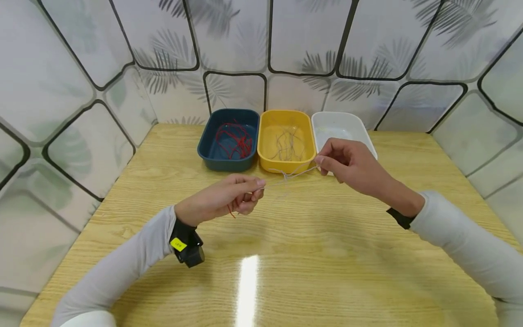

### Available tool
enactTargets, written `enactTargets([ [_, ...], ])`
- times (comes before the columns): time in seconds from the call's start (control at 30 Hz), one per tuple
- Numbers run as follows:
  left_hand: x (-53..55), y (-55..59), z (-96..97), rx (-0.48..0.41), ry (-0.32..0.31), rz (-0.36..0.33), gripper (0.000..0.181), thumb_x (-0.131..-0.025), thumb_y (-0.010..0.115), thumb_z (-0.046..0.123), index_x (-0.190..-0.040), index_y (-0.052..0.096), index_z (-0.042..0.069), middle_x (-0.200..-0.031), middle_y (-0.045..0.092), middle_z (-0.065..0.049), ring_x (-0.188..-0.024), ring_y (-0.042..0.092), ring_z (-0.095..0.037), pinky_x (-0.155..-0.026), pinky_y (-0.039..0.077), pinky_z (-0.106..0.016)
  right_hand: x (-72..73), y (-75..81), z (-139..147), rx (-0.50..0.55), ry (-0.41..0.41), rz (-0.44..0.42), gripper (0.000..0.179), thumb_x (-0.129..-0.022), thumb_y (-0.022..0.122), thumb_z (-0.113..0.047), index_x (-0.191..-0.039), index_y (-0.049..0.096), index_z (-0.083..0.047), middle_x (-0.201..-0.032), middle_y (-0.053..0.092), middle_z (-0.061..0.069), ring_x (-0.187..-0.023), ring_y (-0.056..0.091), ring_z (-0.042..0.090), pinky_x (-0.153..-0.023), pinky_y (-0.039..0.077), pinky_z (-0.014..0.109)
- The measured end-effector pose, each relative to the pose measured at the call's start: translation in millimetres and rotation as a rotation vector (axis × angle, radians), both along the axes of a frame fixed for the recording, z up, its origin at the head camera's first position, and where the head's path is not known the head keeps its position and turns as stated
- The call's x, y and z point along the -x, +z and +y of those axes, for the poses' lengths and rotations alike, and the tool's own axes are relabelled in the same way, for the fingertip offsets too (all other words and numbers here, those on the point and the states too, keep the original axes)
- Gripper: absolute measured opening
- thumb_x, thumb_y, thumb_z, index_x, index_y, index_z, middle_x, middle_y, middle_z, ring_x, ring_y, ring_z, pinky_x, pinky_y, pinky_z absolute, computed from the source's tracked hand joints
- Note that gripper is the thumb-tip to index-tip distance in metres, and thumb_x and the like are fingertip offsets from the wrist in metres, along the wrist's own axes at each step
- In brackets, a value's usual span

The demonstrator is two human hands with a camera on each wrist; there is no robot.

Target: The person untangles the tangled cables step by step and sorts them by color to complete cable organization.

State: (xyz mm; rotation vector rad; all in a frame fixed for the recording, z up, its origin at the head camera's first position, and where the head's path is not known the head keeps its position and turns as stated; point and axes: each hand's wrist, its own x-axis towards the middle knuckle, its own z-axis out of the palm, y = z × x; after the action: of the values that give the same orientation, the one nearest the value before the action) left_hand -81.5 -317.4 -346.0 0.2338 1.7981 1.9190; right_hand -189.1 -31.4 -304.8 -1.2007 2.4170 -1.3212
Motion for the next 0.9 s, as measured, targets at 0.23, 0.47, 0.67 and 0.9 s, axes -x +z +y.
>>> enactTargets([
  [0.23,-0.9,-1.8,-5.4,0.014,-0.026,0.023,0.034,-0.111,0.039,0.029,-0.085,0.049,0.009,-0.069,0.038,0.003,-0.057,0.034,-0.009,-0.061,0.022,-0.032,20.3,-4.4,8.9,0.078,-0.025,-0.115,0.012,-0.103,0.058,-0.014,-0.094,0.062,-0.009,-0.075,0.062,-0.007,-0.051,0.044,0.016,-0.048,0.04,0.031],
  [0.47,-6.3,-2.0,-18.5,0.028,-0.028,0.028,0.034,-0.111,0.04,0.028,-0.084,0.049,0.009,-0.069,0.04,0.003,-0.057,0.035,-0.009,-0.06,0.024,-0.031,58.8,-7.5,27.6,0.215,-0.13,-0.27,0.014,-0.103,0.059,-0.019,-0.091,0.063,-0.013,-0.072,0.059,-0.007,-0.05,0.038,0.013,-0.048,0.031,0.032],
  [0.67,-8.8,2.3,-23.6,0.059,-0.022,0.035,0.034,-0.111,0.04,0.027,-0.084,0.049,0.008,-0.068,0.039,0.003,-0.057,0.035,-0.009,-0.06,0.024,-0.031,95.4,-16.4,35.3,0.064,-0.312,-0.118,0.02,-0.102,0.061,-0.034,-0.1,0.066,-0.014,-0.074,0.067,-0.017,-0.053,0.046,0.011,-0.051,0.038,0.029],
  [0.9,-9.0,-1.7,-20.2,0.024,-0.044,0.047,0.032,-0.111,0.041,0.026,-0.086,0.052,0.008,-0.067,0.041,0.003,-0.057,0.035,-0.01,-0.058,0.023,-0.031,128.3,-33.5,-3.7,-0.246,-0.324,0.02,0.036,-0.101,0.061,-0.042,-0.11,0.073,-0.009,-0.084,0.076,-0.012,-0.061,0.057,0.012,-0.056,0.048,0.025],
])
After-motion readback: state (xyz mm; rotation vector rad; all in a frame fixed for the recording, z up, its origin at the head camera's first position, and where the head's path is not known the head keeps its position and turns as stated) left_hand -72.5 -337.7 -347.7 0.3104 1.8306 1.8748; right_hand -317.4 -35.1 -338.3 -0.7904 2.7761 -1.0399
